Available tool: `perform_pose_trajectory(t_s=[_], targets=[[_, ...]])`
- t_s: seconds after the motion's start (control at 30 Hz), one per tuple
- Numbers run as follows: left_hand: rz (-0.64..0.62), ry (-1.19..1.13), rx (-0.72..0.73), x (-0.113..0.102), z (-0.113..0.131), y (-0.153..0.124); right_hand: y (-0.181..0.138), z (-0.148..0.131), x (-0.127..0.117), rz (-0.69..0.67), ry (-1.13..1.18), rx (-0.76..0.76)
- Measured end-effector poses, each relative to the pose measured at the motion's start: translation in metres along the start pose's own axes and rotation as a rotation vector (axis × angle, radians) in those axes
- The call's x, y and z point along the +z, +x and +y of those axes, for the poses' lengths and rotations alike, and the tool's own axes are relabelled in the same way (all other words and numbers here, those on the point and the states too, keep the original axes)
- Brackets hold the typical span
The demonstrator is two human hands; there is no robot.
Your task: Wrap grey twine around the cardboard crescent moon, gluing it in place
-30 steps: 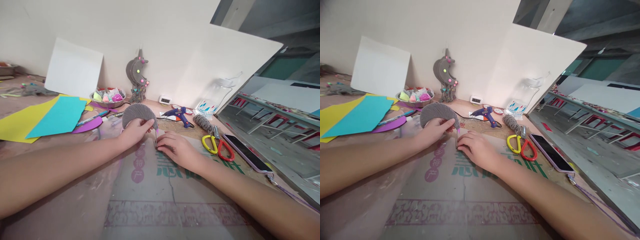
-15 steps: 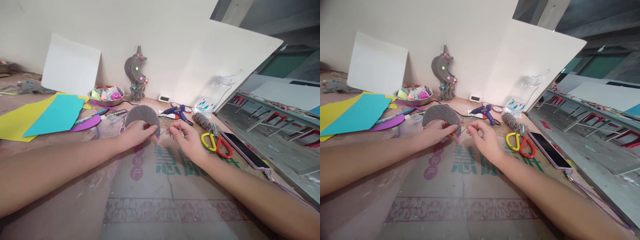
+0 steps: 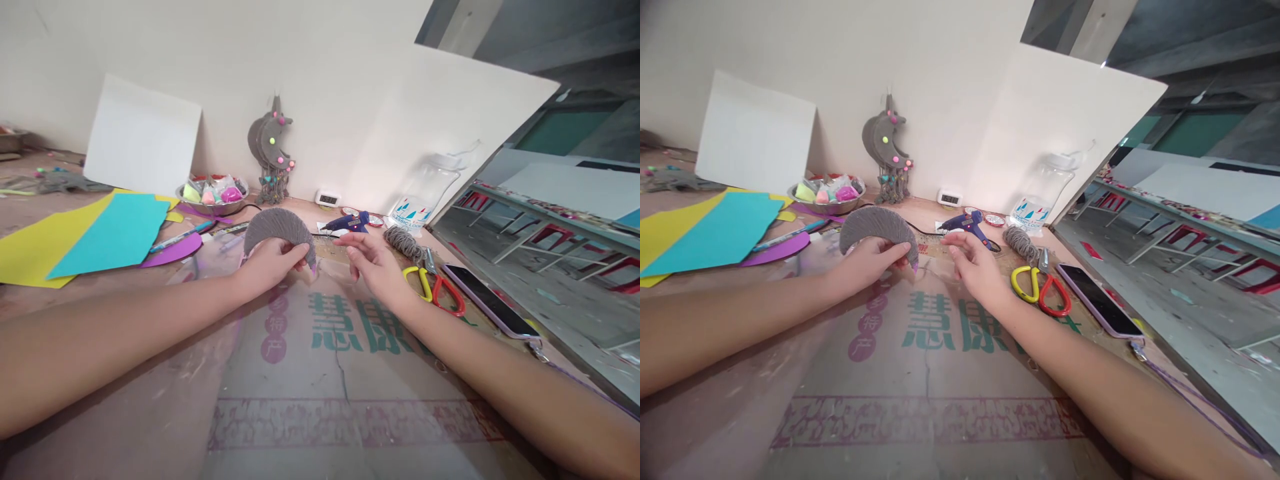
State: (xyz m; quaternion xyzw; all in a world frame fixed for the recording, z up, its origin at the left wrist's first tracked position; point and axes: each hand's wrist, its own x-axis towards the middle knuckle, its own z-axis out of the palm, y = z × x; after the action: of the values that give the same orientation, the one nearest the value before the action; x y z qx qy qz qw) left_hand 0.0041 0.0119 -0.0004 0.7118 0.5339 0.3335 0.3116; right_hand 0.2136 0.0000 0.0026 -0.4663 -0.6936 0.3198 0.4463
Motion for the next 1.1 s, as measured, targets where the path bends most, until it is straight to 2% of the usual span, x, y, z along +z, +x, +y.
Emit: perform_pose_trajectory(t_s=[0.17, 0.3, 0.4, 0.53, 0.67, 0.93, 1.1], targets=[[-0.007, -0.043, 0.055, 0.001, -0.002, 0.001, -0.011, -0.01, 0.01, -0.262, 0.141, 0.035], [-0.012, -0.027, 0.04, 0.0, -0.002, 0.001, -0.016, -0.008, 0.016, -0.345, 0.224, 0.101], [-0.015, -0.014, 0.037, 0.0, -0.001, 0.001, -0.015, -0.005, 0.016, -0.31, 0.195, 0.084], [-0.038, 0.0, 0.021, 0.0, 0.0, 0.0, -0.014, -0.006, 0.016, -0.189, -0.084, 0.042], [-0.074, 0.028, 0.02, 0.0, 0.002, -0.002, -0.015, -0.012, 0.016, -0.138, -0.283, -0.028], [-0.171, 0.106, 0.049, 0.0, 0.007, -0.005, -0.018, -0.015, 0.019, -0.099, -0.353, -0.166], [-0.136, 0.072, 0.001, 0.002, 0.003, -0.002, -0.018, -0.015, 0.018, -0.068, -0.377, -0.169]])
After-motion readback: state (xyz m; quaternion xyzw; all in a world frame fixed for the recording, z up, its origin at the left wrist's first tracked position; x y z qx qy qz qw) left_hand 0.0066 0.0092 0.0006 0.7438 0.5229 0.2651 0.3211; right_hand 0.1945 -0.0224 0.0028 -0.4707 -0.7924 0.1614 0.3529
